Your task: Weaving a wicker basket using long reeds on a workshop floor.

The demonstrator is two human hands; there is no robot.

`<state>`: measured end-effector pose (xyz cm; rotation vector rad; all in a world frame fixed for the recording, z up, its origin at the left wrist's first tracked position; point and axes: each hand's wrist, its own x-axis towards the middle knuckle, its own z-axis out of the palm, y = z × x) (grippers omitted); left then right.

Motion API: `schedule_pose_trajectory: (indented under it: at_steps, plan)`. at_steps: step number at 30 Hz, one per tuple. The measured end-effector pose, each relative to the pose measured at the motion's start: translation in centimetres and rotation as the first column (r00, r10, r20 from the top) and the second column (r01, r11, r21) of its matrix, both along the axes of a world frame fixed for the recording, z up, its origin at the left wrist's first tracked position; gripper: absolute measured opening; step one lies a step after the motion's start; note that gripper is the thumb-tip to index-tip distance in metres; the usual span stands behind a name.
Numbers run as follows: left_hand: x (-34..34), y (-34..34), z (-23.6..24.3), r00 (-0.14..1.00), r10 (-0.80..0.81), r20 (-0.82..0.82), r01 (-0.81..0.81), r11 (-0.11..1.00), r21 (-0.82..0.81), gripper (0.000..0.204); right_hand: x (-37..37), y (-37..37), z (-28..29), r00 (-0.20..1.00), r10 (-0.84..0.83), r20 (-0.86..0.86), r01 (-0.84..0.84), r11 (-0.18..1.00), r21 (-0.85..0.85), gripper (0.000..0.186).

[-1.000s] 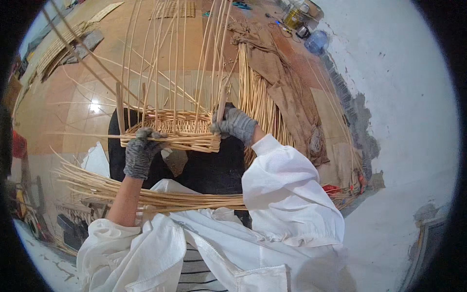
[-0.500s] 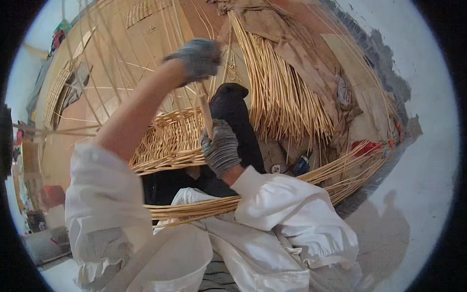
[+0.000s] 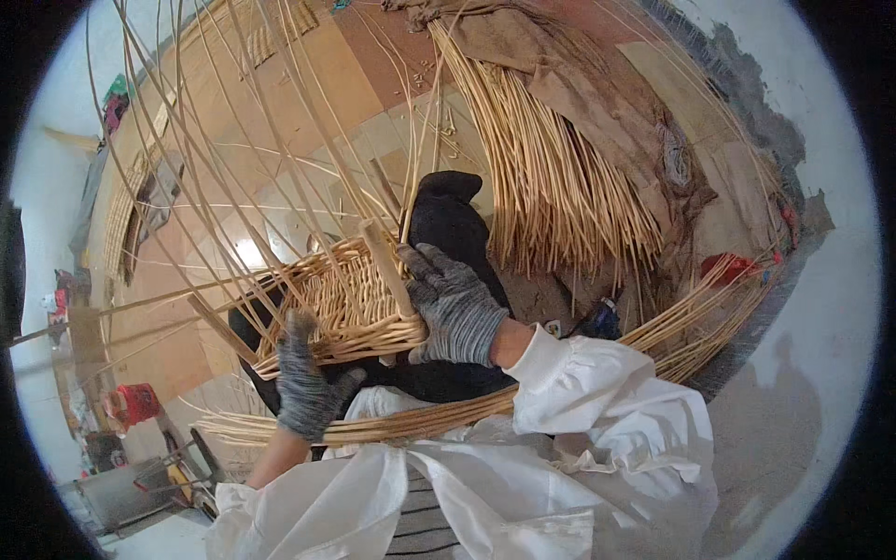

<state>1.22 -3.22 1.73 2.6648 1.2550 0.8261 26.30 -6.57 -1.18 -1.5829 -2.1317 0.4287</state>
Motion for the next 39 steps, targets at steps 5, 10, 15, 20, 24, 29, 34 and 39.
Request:
schedule_pose_trajectory:
  at_steps: [5,10,15,20,24,29,34,39]
  plan:
    - [-2.3,-0.1,-3.0,0.994,-0.087,-0.058,0.084,0.995,-0.046,0.083,-0.4,2.1,-4.2,0.597,-0.173,-0.783,-0.177,0.924,-0.339,0.065]
    - [-2.6,1.4,-3.5,0.985,-0.167,-0.035,0.162,0.981,-0.103,0.078,-0.3,1.4,-2.3,0.320,-0.500,-0.804,-0.219,0.787,-0.577,0.061]
    - [-3.5,1.2,-3.6,0.984,-0.167,-0.064,0.168,0.986,0.017,0.065,-5.6,-0.5,5.2,0.985,-0.061,0.164,-0.003,0.931,0.365,0.084]
    - [-3.4,1.8,-5.8,0.983,-0.156,-0.095,0.165,0.982,0.095,0.044,-7.0,0.4,-4.0,0.979,-0.145,0.143,0.078,0.916,0.394,0.060]
    - [-4.1,1.7,-3.2,0.977,-0.200,-0.080,0.175,0.953,-0.249,0.049,-7.7,-0.1,-2.6,0.953,-0.158,0.259,0.035,0.905,0.423,0.060]
    - [-16.7,-4.5,-1.3,0.856,-0.512,0.072,0.494,0.768,-0.407,0.037,-9.8,-8.3,1.5,0.961,0.259,0.098,-0.265,0.962,0.062,0.044]
    - [-21.5,-8.3,-4.1,0.972,-0.227,-0.065,0.155,0.821,-0.550,0.027,-9.8,-11.5,-2.7,0.982,0.180,-0.059,-0.189,0.943,-0.273,0.025]
    - [-21.1,-8.1,-2.8,0.989,-0.086,-0.117,-0.017,0.733,-0.680,0.027,-9.7,-11.4,1.7,0.979,0.142,-0.147,-0.139,0.990,0.029,0.016]
